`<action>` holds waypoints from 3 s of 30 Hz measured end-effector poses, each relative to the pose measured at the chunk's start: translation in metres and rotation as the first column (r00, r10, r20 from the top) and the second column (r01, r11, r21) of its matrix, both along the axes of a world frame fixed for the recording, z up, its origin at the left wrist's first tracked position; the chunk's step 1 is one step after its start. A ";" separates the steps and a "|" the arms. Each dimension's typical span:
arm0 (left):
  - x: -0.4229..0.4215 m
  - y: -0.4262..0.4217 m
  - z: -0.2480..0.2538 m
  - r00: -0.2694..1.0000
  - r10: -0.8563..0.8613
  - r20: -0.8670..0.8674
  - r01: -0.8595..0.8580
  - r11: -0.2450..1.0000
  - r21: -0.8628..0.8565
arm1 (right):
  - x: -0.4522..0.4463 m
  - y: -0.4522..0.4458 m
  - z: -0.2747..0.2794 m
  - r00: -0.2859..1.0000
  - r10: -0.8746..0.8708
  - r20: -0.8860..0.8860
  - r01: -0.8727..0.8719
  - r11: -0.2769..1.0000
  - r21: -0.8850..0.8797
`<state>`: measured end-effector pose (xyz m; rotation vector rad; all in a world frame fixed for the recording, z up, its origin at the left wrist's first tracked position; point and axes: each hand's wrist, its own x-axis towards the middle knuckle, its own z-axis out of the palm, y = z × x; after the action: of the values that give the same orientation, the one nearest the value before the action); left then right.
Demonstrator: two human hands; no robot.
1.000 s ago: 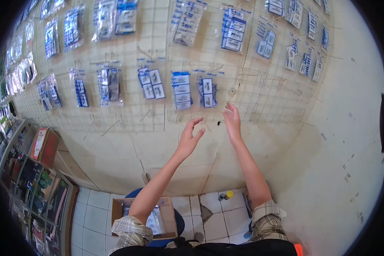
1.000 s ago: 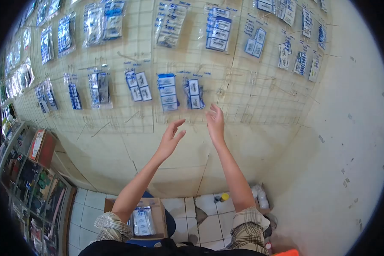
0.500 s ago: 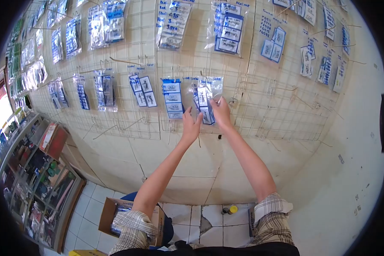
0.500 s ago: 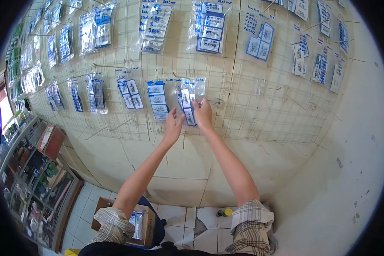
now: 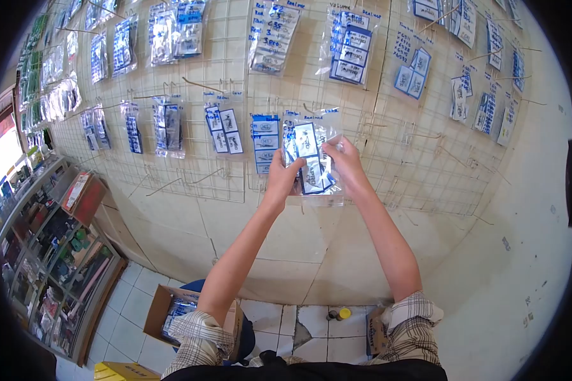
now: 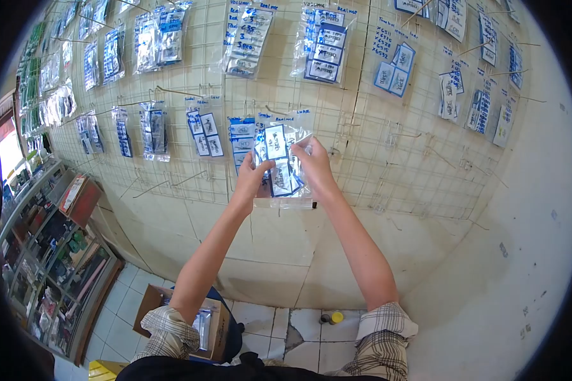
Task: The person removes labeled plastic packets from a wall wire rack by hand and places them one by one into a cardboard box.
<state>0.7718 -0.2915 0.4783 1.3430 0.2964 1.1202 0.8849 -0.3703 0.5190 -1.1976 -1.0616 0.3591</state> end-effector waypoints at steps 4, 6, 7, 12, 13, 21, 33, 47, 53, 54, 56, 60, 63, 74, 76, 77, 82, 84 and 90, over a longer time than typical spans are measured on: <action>-0.025 -0.014 0.008 0.998 -0.060 -0.026 0.060 0.998 -0.008 | -0.027 -0.020 0.010 0.999 -0.004 0.036 0.004 1.000 0.012; -0.040 -0.023 0.015 0.996 -0.077 -0.047 0.077 0.997 0.009 | -0.040 -0.029 0.013 0.999 -0.004 0.044 0.002 0.999 0.049; -0.047 -0.026 0.018 0.994 -0.090 -0.065 0.091 0.996 0.019 | -0.047 -0.034 0.015 0.999 0.000 0.055 -0.004 0.997 0.079; -0.077 -0.037 0.033 0.980 -0.198 -0.025 0.200 0.978 0.066 | -0.079 -0.053 0.026 0.998 -0.062 0.016 0.060 0.994 0.090; -0.083 -0.038 0.036 0.972 -0.233 -0.005 0.233 0.969 0.084 | -0.086 -0.054 0.028 0.998 -0.066 0.018 0.064 0.994 0.091; -0.126 -0.047 0.037 0.958 -0.269 -0.100 0.280 0.953 0.120 | -0.131 -0.075 0.026 0.982 -0.185 0.038 0.179 0.976 0.124; -0.261 -0.034 -0.238 0.978 -0.127 -0.164 0.103 0.984 -0.148 | -0.253 -0.044 -0.253 0.995 -0.063 -0.083 0.049 0.984 -0.169; -0.361 -0.014 -0.477 0.619 0.056 -0.783 -0.206 0.974 -0.093 | -0.350 0.002 -0.463 0.976 -0.212 -0.057 0.081 0.590 -0.803; -0.353 -0.005 -0.522 -0.063 -0.098 -0.993 0.053 0.993 -0.101 | -0.355 0.021 -0.574 0.968 -0.231 -0.094 0.037 0.506 -0.862; -0.349 -0.003 -0.516 -0.069 -0.108 -0.992 0.050 0.993 -0.111 | -0.354 0.023 -0.583 0.970 -0.234 -0.062 0.062 0.490 -0.870; -0.344 -0.002 -0.506 -0.130 -0.144 -0.981 0.065 0.986 -0.153 | -0.352 0.025 -0.586 0.965 -0.257 -0.059 0.078 0.490 -0.868; -0.345 -0.001 -0.515 -0.007 -0.124 -0.992 0.041 0.991 -0.124 | -0.350 0.025 -0.551 0.979 -0.200 0.023 0.112 0.444 -0.889; -0.348 0.000 -0.495 -0.071 -0.094 -0.993 0.098 0.990 -0.101 | -0.348 0.020 -0.539 0.991 -0.133 0.012 0.074 0.472 -0.879; -0.304 0.042 -0.260 0.774 0.074 -0.628 0.116 0.960 0.255 | -0.247 -0.011 -0.290 0.977 0.198 -0.078 -0.210 0.837 -0.505; -0.277 0.047 -0.206 0.848 0.041 -0.529 0.144 0.942 0.303 | -0.203 -0.006 -0.239 0.993 0.111 0.037 -0.089 0.920 -0.382; -0.263 0.051 -0.179 0.893 -0.006 -0.449 0.164 0.935 0.314 | -0.181 -0.002 -0.216 0.995 0.063 0.080 -0.039 0.961 -0.275; -0.177 0.076 -0.080 0.973 -0.124 -0.196 0.196 0.891 0.410 | -0.100 0.019 -0.096 0.946 -0.183 0.267 0.198 0.980 -0.030; -0.141 0.084 -0.066 0.978 -0.154 -0.138 0.192 0.925 0.329 | -0.072 0.029 -0.069 0.923 -0.260 0.284 0.247 0.966 0.081; -0.046 0.131 -0.082 0.976 0.167 -0.137 -0.095 0.902 0.421 | 0.000 0.101 -0.086 0.913 -0.353 0.203 0.340 0.936 0.093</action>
<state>0.7255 -0.1608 0.3961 1.8236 0.2872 1.2270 0.8852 -0.2692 0.4327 -1.3686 -1.0120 -0.0808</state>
